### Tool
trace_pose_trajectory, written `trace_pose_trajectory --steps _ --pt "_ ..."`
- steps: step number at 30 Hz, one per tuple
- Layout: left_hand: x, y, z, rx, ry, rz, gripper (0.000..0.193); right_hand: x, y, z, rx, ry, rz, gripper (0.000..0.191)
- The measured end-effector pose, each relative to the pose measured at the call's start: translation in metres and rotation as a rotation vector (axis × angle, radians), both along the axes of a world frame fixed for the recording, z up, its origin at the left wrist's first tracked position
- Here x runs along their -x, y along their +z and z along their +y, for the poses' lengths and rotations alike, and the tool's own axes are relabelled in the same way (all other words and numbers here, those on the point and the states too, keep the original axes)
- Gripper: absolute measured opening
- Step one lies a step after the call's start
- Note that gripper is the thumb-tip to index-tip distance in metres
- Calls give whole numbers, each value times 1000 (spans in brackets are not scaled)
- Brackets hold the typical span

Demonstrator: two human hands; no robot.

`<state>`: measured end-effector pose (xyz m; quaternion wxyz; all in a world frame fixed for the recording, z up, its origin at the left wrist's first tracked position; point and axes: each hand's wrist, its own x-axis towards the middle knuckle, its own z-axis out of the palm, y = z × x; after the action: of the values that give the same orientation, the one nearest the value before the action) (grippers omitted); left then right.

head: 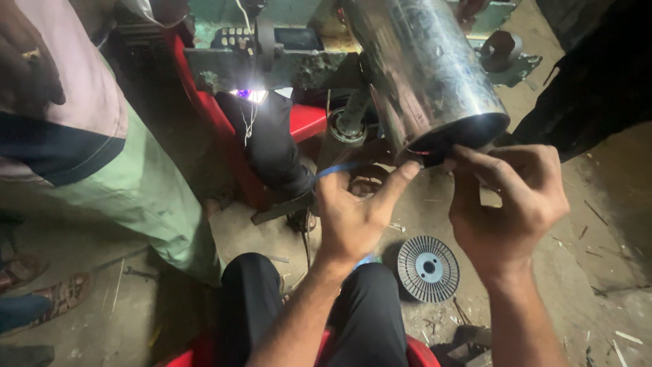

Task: The person threads a blue insulated wire through the slots of a cylindrical metal stator mounted on a stand. They pull the wire through repeatedly, adjusting its position with both hands. A fan rotor sits on the floor nearby, and another person stands beside the work area.

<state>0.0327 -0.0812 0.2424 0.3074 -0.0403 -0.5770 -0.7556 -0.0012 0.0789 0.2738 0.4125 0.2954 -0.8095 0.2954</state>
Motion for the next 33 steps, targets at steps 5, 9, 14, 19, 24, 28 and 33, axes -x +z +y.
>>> trace_pose_trajectory --steps 5,9,14,19,24,28,33 --pt "2 1 0 -7 2 -50 20 -1 -1 -1 -65 -68 45 26" --pt "1 -5 2 -70 -4 -19 24 -6 3 -2 -47 -63 -17 29" --pt "-9 -21 4 16 -1 -75 23 -22 8 9 13 -38 -95 42" --pt "-39 -38 7 -241 -142 -147 24 -37 5 20 121 -37 -206 45" --pt "-47 -40 10 -149 -57 -208 22 -38 -2 12 100 32 -167 44" --pt "-46 -31 8 -65 -45 -138 20 -25 -1 2 87 73 -122 35" --pt "-47 -21 7 -81 -68 -164 17 -21 2 -6 88 96 -67 17"
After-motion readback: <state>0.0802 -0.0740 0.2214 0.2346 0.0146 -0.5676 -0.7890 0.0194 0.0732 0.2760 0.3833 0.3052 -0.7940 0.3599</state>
